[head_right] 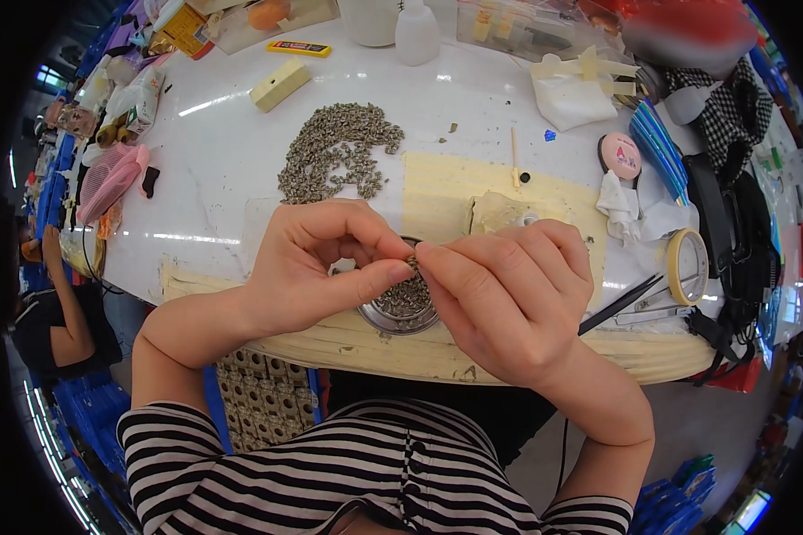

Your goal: The person picks up a small black component and a thin wire, threading the wire through the component by hand. The person then uses tweezers to precisely position and attach the component onto a small white electronic base on the table.

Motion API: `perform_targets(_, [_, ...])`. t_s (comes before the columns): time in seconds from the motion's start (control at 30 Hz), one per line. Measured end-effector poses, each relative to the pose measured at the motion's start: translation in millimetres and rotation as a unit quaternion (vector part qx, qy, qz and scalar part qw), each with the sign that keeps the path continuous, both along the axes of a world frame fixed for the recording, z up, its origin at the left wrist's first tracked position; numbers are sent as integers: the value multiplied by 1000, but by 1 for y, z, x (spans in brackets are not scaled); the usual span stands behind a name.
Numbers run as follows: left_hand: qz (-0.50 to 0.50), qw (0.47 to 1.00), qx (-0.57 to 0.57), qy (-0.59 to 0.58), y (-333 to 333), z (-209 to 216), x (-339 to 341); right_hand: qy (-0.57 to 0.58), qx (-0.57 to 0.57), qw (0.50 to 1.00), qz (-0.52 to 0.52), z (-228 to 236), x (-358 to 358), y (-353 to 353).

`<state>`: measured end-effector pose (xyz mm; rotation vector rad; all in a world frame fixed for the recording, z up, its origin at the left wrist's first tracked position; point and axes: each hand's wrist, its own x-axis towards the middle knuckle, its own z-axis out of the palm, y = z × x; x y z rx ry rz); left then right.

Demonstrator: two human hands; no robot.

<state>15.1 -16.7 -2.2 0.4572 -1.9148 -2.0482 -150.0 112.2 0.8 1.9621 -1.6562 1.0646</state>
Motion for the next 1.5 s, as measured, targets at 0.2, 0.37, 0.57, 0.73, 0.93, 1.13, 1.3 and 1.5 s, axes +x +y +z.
perform_targets(0.2, [16,996,-79,46,1,-2,0,3,-2,1000,0,-2,0,0])
perform_targets(0.37, [50,959,-256,110,-1,-2,-3,9,-2,1000,-4,0,1,0])
perform_targets(0.57, [70,947,-291,118,1,-1,-4,12,8,1000,7,3,2,2])
perform_targets(0.73, [53,965,-240,94,1,0,-2,8,20,1000,18,3,1,3])
perform_targets(0.93, [50,971,-216,88,2,1,-2,24,-12,1000,4,-1,1,-1])
perform_targets(1.13, [43,975,-205,70,2,2,0,14,26,999,16,4,3,3])
perform_targets(1.3, [44,973,-214,81,1,-1,-1,15,24,1000,12,5,3,3])
perform_targets(1.5, [54,966,-237,93,1,-1,-2,14,25,1000,14,5,2,3])
